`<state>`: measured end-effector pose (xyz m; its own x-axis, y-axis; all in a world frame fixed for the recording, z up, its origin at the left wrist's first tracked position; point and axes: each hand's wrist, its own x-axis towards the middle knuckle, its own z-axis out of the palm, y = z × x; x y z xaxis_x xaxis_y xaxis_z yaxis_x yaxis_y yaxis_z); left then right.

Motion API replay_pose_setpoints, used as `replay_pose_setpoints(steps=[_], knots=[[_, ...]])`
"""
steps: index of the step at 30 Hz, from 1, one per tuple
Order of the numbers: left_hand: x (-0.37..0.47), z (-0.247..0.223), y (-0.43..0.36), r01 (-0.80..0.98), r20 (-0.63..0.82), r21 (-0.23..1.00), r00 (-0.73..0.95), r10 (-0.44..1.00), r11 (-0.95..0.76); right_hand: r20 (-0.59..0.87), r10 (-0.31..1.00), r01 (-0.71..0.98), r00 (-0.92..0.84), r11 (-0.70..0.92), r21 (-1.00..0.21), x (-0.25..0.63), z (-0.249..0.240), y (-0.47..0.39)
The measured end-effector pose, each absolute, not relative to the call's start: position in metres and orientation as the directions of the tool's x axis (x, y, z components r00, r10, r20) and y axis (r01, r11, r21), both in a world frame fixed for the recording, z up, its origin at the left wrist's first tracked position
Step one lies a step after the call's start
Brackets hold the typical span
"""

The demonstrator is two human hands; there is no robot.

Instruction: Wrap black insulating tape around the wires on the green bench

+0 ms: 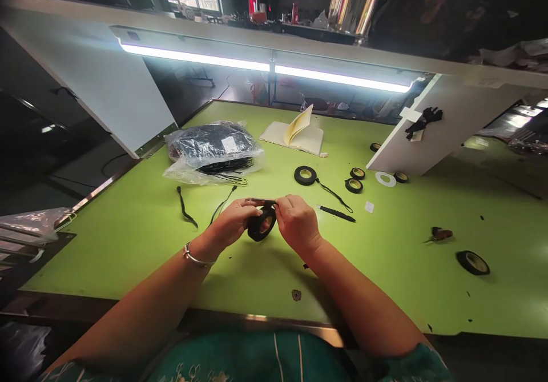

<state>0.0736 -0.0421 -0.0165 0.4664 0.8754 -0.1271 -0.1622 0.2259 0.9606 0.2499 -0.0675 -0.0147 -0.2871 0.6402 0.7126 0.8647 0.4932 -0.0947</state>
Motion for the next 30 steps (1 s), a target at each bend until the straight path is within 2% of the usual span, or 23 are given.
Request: replay_pose_setpoints(steps=[4,10,17,20,22,24,27,28,30], knots=[[0.074,-0.017,-0.043,-0.161,-0.100,0.966,0.488,0.867,0.202,0.707,0.644,0.863,-0.294,0.496,-0.093,0.250,-0.013,-0.068],[0.079,-0.014,-0.048,-0.047,-0.066,0.995,0.319,0.945,0.086,0.715,0.629,0.859,-0.304,0.506,-0.079,0.245,-0.013,-0.071],[0.080,-0.015,-0.050,-0.121,-0.049,0.989,0.304,0.951,0.090,0.760,0.555,0.865,-0.337,0.502,0.018,0.245,-0.015,-0.071],[0.081,-0.016,-0.050,-0.140,-0.026,0.988,0.296,0.955,0.070,0.761,0.558,0.864,-0.333,0.503,0.009,0.245,-0.016,-0.070],[0.081,-0.017,-0.049,-0.138,-0.005,0.989,0.266,0.964,0.044,0.747,0.596,0.852,-0.296,0.518,-0.075,0.245,-0.016,-0.070],[0.081,-0.016,-0.048,-0.113,0.029,0.994,0.226,0.974,-0.003,0.689,0.679,0.797,-0.253,0.550,-0.250,0.245,-0.014,-0.069],[0.080,-0.013,-0.047,-0.038,0.146,0.989,0.182,0.972,-0.141,0.496,0.820,0.645,-0.287,0.548,-0.533,0.247,-0.007,-0.067],[0.080,-0.012,-0.046,-0.012,0.192,0.981,0.181,0.965,-0.193,0.439,0.842,0.613,-0.313,0.532,-0.584,0.248,-0.005,-0.066],[0.080,-0.011,-0.047,0.024,0.253,0.965,0.197,0.947,-0.262,0.384,0.853,0.609,-0.353,0.521,-0.598,0.250,-0.002,-0.065]])
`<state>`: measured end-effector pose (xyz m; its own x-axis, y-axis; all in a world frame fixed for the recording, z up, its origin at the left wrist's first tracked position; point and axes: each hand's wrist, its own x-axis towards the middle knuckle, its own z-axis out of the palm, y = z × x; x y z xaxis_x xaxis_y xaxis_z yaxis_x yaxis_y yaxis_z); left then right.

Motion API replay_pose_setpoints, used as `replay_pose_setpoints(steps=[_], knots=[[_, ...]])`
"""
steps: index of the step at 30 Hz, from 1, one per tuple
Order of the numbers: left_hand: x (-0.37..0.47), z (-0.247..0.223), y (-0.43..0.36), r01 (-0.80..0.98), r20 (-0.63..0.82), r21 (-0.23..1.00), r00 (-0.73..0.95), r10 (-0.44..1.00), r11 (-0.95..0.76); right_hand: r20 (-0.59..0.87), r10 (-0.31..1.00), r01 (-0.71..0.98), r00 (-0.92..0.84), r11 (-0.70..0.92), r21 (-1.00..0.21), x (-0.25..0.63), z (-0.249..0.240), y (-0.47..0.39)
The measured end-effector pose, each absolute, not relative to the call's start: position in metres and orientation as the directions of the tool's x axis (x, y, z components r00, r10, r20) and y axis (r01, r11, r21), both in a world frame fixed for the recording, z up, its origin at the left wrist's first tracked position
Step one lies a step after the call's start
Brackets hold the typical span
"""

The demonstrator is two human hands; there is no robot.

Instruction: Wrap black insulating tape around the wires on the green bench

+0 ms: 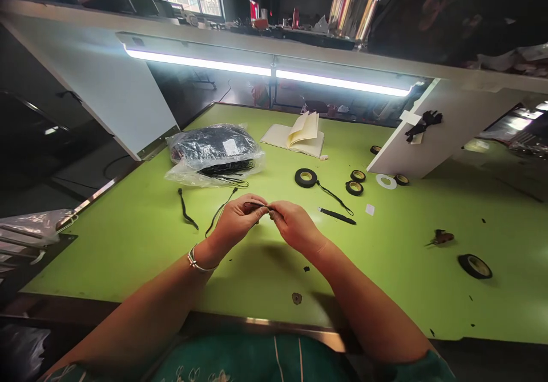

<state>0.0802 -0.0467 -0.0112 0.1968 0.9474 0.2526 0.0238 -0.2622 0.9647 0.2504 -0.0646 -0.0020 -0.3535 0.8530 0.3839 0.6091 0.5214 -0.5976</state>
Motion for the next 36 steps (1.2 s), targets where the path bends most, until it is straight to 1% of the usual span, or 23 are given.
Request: replay_pose_setpoints(steps=[2,6,8,13,18,23,25,27,29,31,32,34,36], knots=[[0.081,-0.011,-0.047,0.038,0.229,0.969,0.221,0.948,-0.243,0.394,0.847,0.638,-0.355,0.528,-0.560,0.251,0.000,-0.064],[0.080,-0.013,-0.048,0.019,0.004,1.000,0.320,0.947,-0.011,0.466,0.843,0.655,-0.270,0.515,-0.553,0.252,0.000,-0.066],[0.079,-0.015,-0.047,-0.016,-0.051,0.998,0.362,0.931,0.061,0.518,0.821,0.671,-0.242,0.527,-0.521,0.251,-0.001,-0.067],[0.077,-0.021,-0.044,-0.058,-0.070,0.994,0.355,0.932,0.096,0.635,0.723,0.718,-0.271,0.591,-0.368,0.248,-0.010,-0.068],[0.073,-0.019,-0.042,-0.104,-0.126,0.976,0.454,0.882,0.193,0.716,0.641,0.809,-0.275,0.557,-0.188,0.246,-0.021,-0.066],[0.074,-0.013,-0.044,-0.214,-0.125,0.949,0.423,0.897,0.233,0.750,0.582,0.859,-0.315,0.511,-0.036,0.247,-0.021,-0.066],[0.076,-0.014,-0.046,-0.213,-0.147,0.944,0.415,0.898,0.253,0.757,0.566,0.865,-0.328,0.501,0.000,0.247,-0.021,-0.067],[0.079,-0.017,-0.047,-0.188,-0.173,0.949,0.359,0.917,0.253,0.761,0.554,0.865,-0.337,0.501,0.018,0.247,-0.022,-0.068],[0.081,-0.019,-0.048,-0.172,-0.177,0.958,0.280,0.944,0.231,0.762,0.555,0.861,-0.334,0.508,0.008,0.246,-0.025,-0.068],[0.083,-0.020,-0.048,-0.171,-0.160,0.964,0.239,0.958,0.204,0.746,0.584,0.845,-0.319,0.532,-0.055,0.245,-0.026,-0.068],[0.083,-0.020,-0.049,-0.171,-0.143,0.968,0.232,0.962,0.185,0.731,0.611,0.825,-0.304,0.552,-0.119,0.245,-0.025,-0.067],[0.083,-0.018,-0.049,-0.159,-0.091,0.979,0.228,0.969,0.129,0.669,0.694,0.754,-0.265,0.582,-0.305,0.246,-0.021,-0.067],[0.083,-0.015,-0.050,-0.114,-0.027,0.992,0.230,0.973,0.055,0.550,0.793,0.668,-0.261,0.560,-0.491,0.247,-0.014,-0.066]])
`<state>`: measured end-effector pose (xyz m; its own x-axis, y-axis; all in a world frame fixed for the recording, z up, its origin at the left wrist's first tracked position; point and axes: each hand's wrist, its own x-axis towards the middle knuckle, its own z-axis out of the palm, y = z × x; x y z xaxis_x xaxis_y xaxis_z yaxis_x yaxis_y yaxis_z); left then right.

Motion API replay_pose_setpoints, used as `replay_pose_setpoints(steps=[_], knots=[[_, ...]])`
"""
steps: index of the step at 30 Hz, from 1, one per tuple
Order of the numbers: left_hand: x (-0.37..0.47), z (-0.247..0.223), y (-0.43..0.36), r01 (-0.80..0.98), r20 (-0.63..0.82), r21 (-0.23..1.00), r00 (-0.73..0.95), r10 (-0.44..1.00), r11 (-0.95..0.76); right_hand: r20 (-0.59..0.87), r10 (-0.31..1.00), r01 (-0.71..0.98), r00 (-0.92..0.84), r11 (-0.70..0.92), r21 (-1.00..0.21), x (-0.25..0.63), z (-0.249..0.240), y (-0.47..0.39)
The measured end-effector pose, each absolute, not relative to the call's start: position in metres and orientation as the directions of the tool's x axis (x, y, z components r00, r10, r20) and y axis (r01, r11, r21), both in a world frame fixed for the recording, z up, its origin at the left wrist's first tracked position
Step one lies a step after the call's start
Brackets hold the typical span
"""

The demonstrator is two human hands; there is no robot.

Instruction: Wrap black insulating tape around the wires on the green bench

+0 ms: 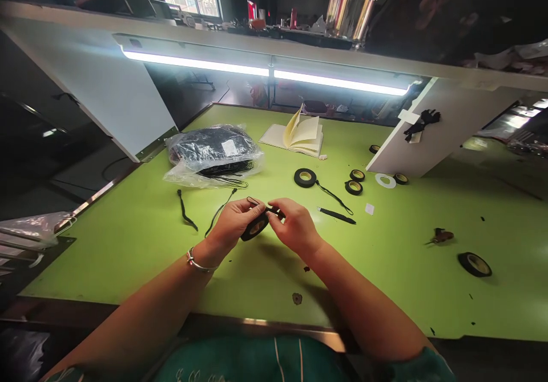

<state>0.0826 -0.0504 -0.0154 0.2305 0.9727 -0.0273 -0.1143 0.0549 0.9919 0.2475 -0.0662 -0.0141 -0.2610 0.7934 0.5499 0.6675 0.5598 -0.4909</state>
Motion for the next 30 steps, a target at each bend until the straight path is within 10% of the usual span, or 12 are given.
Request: replay_pose_setpoints(steps=[14,23,30], knots=[[0.081,-0.010,-0.050,0.061,0.109,0.990,0.242,0.964,-0.127,0.414,0.856,0.620,-0.309,0.511,-0.595,0.255,0.005,-0.065],[0.077,-0.016,-0.046,-0.023,-0.123,0.989,0.393,0.911,0.144,0.654,0.671,0.819,-0.351,0.558,-0.133,0.248,-0.006,-0.069],[0.076,-0.019,-0.043,-0.145,-0.153,0.958,0.468,0.870,0.246,0.688,0.655,0.847,-0.313,0.520,-0.110,0.248,-0.012,-0.069]])
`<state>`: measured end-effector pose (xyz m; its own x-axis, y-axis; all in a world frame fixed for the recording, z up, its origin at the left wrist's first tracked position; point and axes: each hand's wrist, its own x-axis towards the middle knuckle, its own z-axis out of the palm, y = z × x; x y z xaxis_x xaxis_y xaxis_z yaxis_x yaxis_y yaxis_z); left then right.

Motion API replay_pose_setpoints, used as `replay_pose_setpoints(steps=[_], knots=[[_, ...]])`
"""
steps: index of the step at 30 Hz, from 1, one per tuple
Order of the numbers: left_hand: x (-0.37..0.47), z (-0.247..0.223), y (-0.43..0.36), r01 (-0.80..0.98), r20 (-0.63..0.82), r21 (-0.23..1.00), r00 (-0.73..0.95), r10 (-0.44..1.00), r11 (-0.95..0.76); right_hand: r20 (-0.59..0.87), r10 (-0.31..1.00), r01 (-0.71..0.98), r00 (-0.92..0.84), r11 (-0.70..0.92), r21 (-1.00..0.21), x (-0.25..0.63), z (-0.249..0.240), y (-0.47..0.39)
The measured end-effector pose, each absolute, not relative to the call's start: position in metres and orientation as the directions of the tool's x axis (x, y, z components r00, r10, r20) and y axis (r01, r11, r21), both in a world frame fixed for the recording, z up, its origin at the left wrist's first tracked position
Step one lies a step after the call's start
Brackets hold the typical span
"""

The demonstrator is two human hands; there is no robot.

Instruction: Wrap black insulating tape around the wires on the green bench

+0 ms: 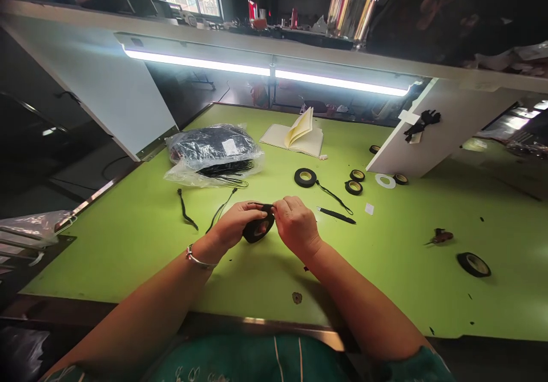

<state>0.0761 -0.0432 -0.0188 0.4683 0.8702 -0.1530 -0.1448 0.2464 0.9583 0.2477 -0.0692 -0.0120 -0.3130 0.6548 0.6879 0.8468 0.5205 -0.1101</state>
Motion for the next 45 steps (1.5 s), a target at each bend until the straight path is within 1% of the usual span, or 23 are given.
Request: replay_pose_setpoints(steps=[3,7,11,14,16,20,21,22,24,26,31,34,37,38,39,40,42,43,45], knots=[[0.078,-0.021,-0.043,-0.174,-0.164,0.952,0.399,0.902,0.250,0.695,0.644,0.856,-0.319,0.511,-0.080,0.247,-0.011,-0.070],[0.081,-0.020,-0.047,-0.185,-0.133,0.959,0.372,0.919,0.214,0.715,0.624,0.872,-0.315,0.487,-0.041,0.246,-0.010,-0.071],[0.084,-0.019,-0.052,-0.120,-0.082,0.985,0.309,0.948,0.124,0.730,0.618,0.891,-0.291,0.454,-0.029,0.244,-0.014,-0.072],[0.086,-0.019,-0.054,-0.096,-0.071,0.991,0.239,0.969,0.096,0.728,0.619,0.885,-0.293,0.465,-0.040,0.243,-0.018,-0.072],[0.087,-0.019,-0.054,-0.091,-0.054,0.993,0.205,0.977,0.074,0.723,0.636,0.865,-0.269,0.489,-0.108,0.243,-0.019,-0.072],[0.085,-0.015,-0.055,-0.073,-0.014,0.997,0.178,0.984,0.028,0.668,0.715,0.749,-0.208,0.555,-0.361,0.244,-0.014,-0.069],[0.085,-0.014,-0.055,-0.069,-0.013,0.997,0.175,0.984,0.025,0.654,0.726,0.728,-0.212,0.563,-0.390,0.245,-0.013,-0.069],[0.085,-0.014,-0.055,-0.067,-0.017,0.997,0.175,0.984,0.029,0.648,0.729,0.723,-0.221,0.569,-0.392,0.245,-0.012,-0.068],[0.085,-0.015,-0.053,-0.074,-0.040,0.996,0.188,0.981,0.054,0.655,0.714,0.752,-0.248,0.568,-0.334,0.246,-0.011,-0.068],[0.086,-0.016,-0.052,-0.105,-0.072,0.990,0.214,0.974,0.097,0.671,0.689,0.799,-0.273,0.551,-0.241,0.246,-0.011,-0.069],[0.088,-0.019,-0.052,-0.265,-0.128,0.943,0.272,0.954,0.202,0.708,0.597,0.855,-0.376,0.518,0.018,0.248,-0.012,-0.072],[0.090,-0.024,-0.052,-0.304,-0.149,0.920,0.317,0.937,0.249,0.726,0.550,0.848,-0.413,0.523,0.086,0.249,-0.013,-0.072],[0.092,-0.031,-0.051,-0.301,-0.199,0.909,0.290,0.936,0.287,0.721,0.525,0.818,-0.453,0.567,0.101,0.251,-0.016,-0.069],[0.093,-0.033,-0.051,-0.287,-0.200,0.915,0.285,0.937,0.283,0.719,0.534,0.815,-0.446,0.575,0.079,0.252,-0.017,-0.068],[0.094,-0.034,-0.051,-0.266,-0.188,0.928,0.270,0.944,0.261,0.716,0.556,0.814,-0.422,0.580,0.030,0.254,-0.017,-0.067],[0.095,-0.035,-0.051,-0.237,-0.165,0.945,0.250,0.954,0.226,0.710,0.590,0.814,-0.383,0.579,-0.042,0.256,-0.018,-0.065],[0.097,-0.034,-0.052,-0.179,-0.089,0.976,0.199,0.976,0.125,0.654,0.687,0.797,-0.318,0.567,-0.209,0.262,-0.018,-0.061],[0.098,-0.033,-0.052,-0.155,-0.043,0.985,0.178,0.983,0.071,0.605,0.729,0.778,-0.320,0.566,-0.271,0.264,-0.018,-0.060],[0.100,-0.033,-0.052,-0.124,0.045,0.992,0.152,0.987,-0.026,0.519,0.761,0.724,-0.388,0.601,-0.340,0.269,-0.016,-0.057]])
